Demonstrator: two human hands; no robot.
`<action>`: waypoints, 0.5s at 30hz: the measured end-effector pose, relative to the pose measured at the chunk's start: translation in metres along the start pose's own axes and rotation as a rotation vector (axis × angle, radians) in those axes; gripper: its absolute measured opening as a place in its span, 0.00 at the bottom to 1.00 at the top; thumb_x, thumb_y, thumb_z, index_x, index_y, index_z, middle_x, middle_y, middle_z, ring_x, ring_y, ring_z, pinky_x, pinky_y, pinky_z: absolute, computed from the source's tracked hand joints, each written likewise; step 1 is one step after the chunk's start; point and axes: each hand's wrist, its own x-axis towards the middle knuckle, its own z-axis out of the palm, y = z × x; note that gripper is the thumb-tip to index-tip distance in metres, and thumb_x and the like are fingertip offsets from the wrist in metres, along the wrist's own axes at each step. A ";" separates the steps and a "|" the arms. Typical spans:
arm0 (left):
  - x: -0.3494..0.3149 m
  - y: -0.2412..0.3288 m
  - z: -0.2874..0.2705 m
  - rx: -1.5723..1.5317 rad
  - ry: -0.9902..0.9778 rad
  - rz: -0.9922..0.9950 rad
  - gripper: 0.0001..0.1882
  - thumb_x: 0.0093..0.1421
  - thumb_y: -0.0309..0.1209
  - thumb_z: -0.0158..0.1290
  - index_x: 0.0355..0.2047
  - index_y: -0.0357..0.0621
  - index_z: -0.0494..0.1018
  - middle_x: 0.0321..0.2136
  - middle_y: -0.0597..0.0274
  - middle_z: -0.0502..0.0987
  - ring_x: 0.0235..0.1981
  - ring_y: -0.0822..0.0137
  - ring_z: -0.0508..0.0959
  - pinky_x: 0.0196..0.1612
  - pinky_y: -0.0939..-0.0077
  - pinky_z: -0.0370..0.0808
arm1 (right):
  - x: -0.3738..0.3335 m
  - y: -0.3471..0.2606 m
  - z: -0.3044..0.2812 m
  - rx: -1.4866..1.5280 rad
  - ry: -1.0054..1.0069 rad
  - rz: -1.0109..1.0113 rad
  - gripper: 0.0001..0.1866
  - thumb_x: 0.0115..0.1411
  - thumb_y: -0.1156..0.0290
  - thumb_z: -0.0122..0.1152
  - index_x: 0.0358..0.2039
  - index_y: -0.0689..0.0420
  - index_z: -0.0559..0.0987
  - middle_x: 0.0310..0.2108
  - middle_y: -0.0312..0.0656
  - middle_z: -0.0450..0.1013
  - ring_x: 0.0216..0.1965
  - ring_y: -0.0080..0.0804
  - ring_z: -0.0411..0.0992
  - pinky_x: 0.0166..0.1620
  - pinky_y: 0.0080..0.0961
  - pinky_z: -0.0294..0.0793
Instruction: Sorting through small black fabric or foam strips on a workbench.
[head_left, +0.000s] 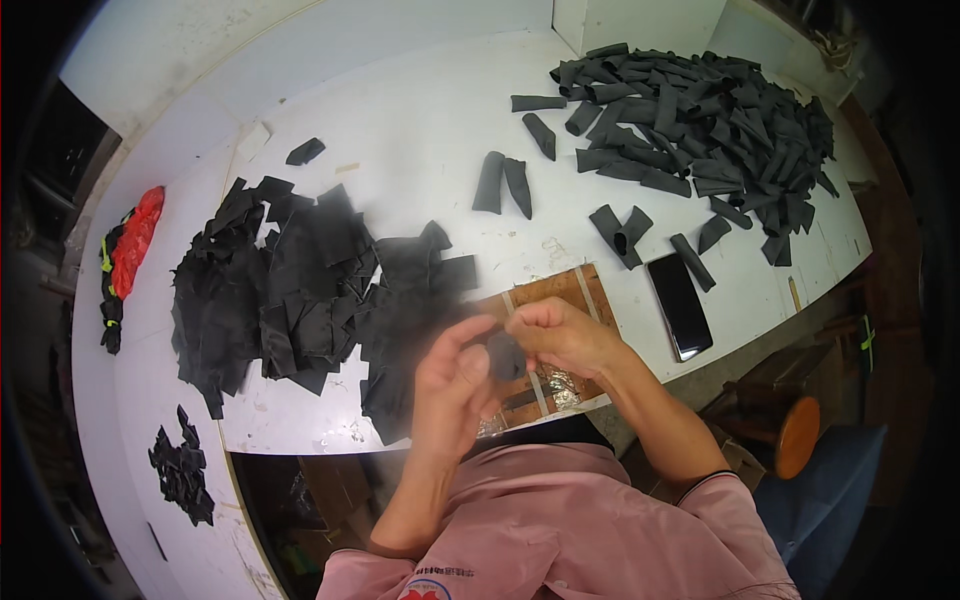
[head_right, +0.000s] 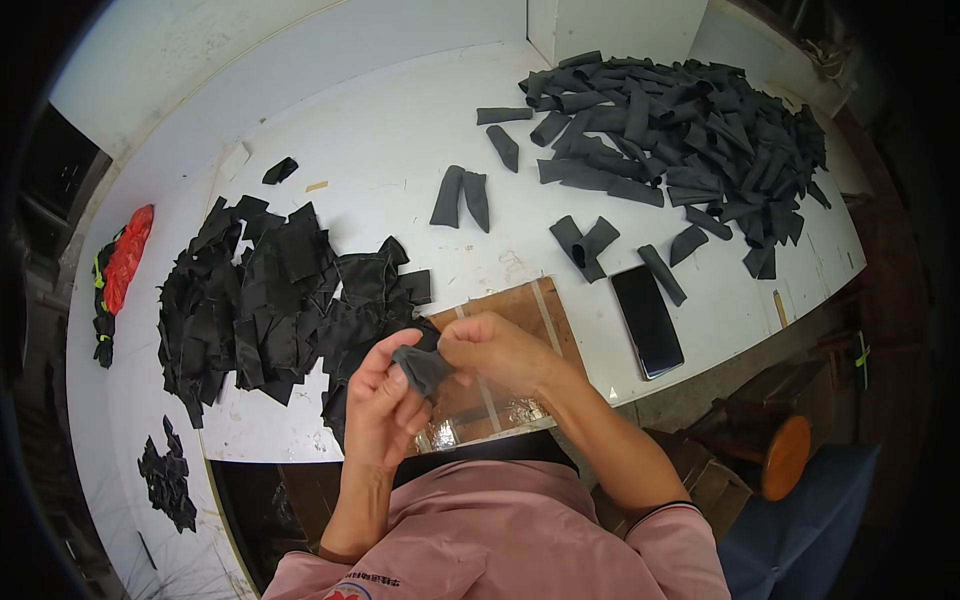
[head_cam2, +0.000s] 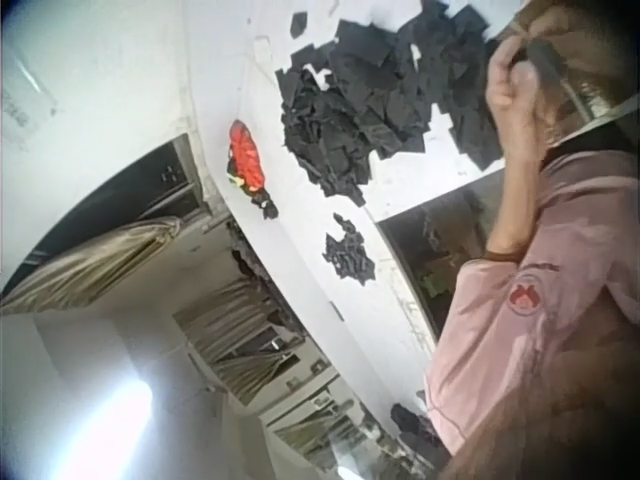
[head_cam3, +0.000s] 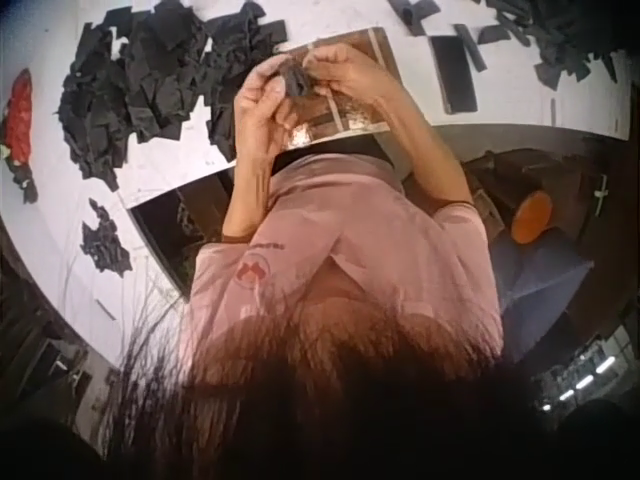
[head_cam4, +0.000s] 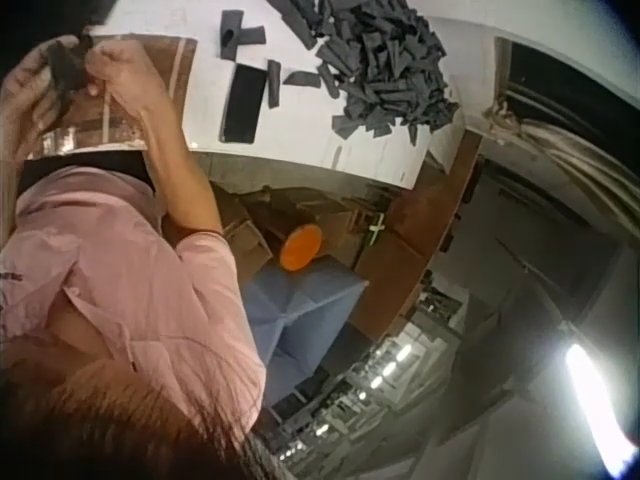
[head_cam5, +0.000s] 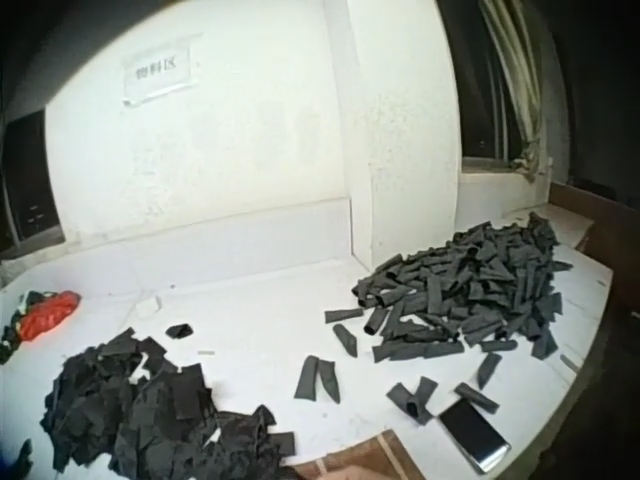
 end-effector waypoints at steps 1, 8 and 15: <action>0.001 -0.001 0.004 0.000 0.002 -0.001 0.24 0.54 0.26 0.49 0.51 0.35 0.59 0.36 0.56 0.69 0.16 0.79 0.66 0.22 0.83 0.69 | -0.002 0.004 -0.002 0.096 -0.031 0.016 0.06 0.55 0.72 0.51 0.23 0.58 0.71 0.20 0.30 0.64 0.21 0.16 0.62 0.25 0.12 0.63; 0.013 0.014 0.021 0.845 -0.059 0.662 0.08 0.51 0.25 0.53 0.32 0.34 0.71 0.34 0.52 0.73 0.39 0.63 0.71 0.44 0.73 0.66 | -0.015 -0.023 0.025 -0.275 0.341 -0.218 0.09 0.53 0.68 0.55 0.23 0.60 0.72 0.20 0.34 0.68 0.22 0.20 0.64 0.26 0.14 0.63; 0.000 0.000 0.009 0.489 0.063 0.571 0.06 0.50 0.25 0.53 0.27 0.34 0.70 0.32 0.48 0.73 0.41 0.56 0.69 0.43 0.64 0.69 | -0.026 -0.036 0.031 -1.411 0.206 -0.703 0.11 0.42 0.69 0.60 0.23 0.62 0.71 0.19 0.40 0.63 0.25 0.37 0.64 0.24 0.30 0.64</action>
